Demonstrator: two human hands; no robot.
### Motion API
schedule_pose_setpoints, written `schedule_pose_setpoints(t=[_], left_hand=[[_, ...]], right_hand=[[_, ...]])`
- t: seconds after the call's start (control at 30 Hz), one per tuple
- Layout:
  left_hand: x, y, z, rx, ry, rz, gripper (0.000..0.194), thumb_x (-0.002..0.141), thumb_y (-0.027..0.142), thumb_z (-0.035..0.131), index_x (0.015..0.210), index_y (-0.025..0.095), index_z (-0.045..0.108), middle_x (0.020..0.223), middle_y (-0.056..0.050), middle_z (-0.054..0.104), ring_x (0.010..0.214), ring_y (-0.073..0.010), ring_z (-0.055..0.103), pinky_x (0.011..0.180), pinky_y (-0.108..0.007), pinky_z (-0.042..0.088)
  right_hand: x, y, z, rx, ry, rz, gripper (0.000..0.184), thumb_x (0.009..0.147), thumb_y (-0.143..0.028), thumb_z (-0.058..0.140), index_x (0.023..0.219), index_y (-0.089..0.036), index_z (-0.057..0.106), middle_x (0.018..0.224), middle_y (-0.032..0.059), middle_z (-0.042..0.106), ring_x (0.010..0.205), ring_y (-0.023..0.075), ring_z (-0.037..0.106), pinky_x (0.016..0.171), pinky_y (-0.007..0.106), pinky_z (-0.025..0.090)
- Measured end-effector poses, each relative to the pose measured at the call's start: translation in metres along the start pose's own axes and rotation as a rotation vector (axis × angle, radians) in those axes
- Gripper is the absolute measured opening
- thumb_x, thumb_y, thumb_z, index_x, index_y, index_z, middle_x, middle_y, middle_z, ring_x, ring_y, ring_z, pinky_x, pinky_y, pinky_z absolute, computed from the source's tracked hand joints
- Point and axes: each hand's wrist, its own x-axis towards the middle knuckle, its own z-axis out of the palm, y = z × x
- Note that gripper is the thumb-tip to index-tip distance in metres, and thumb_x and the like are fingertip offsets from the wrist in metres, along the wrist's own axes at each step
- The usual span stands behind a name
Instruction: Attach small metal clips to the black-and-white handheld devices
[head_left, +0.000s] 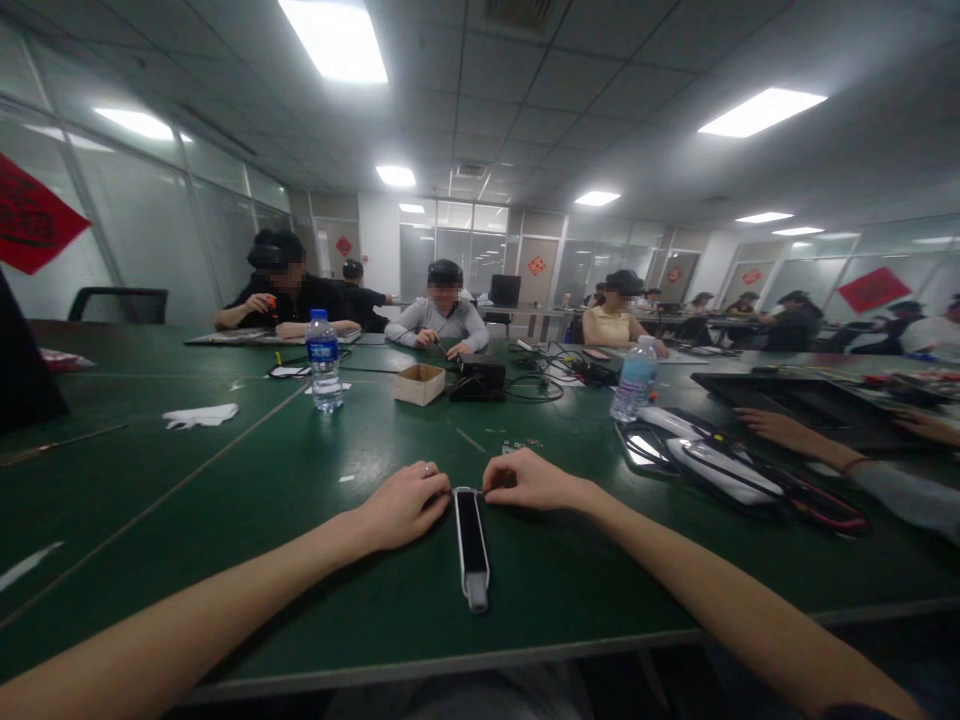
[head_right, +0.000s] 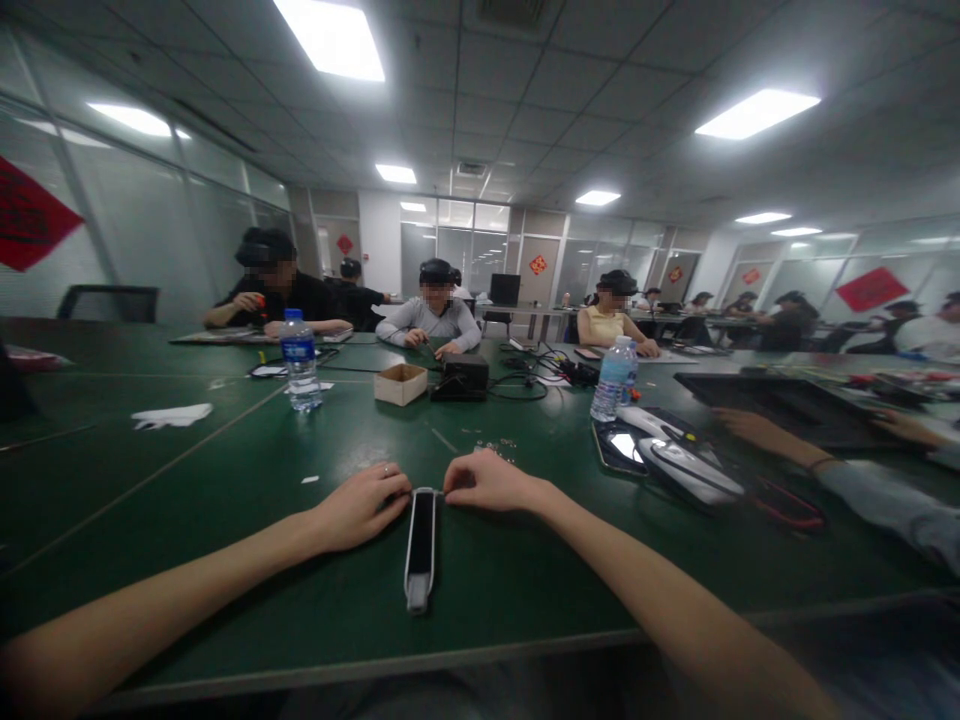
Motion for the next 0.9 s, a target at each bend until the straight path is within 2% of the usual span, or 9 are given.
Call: schedule_pose_setpoints(t=[0.5,0.9], left_hand=[[-0.0007,-0.0023,0.0017,-0.015,0.015,0.012,0.02,0.098,0.025,0.042,0.097,0.019,0.061,0.095,-0.006,0.059,0.087,-0.0199,0.056,0.077,-0.03,0.046],[-0.0004,-0.0009,0.0011,-0.016,0.0,-0.011,0.019,0.099,0.024,0.042,0.096,0.019,0.06,0.097,-0.006,0.059,0.09,-0.0205,0.057,0.08,-0.031,0.046]], right_hand=[[0.0011,0.0019,0.0008,0.01,-0.031,0.002,0.01,0.086,-0.022,0.063,0.093,-0.016,0.067,0.091,0.003,0.069,0.083,0.0163,0.063,0.077,0.028,0.05],[0.0002,0.0042,0.0006,0.01,-0.037,-0.06,0.01,0.088,-0.014,0.058,0.094,-0.016,0.066,0.093,0.0031,0.068,0.086,0.0162,0.063,0.082,0.029,0.05]])
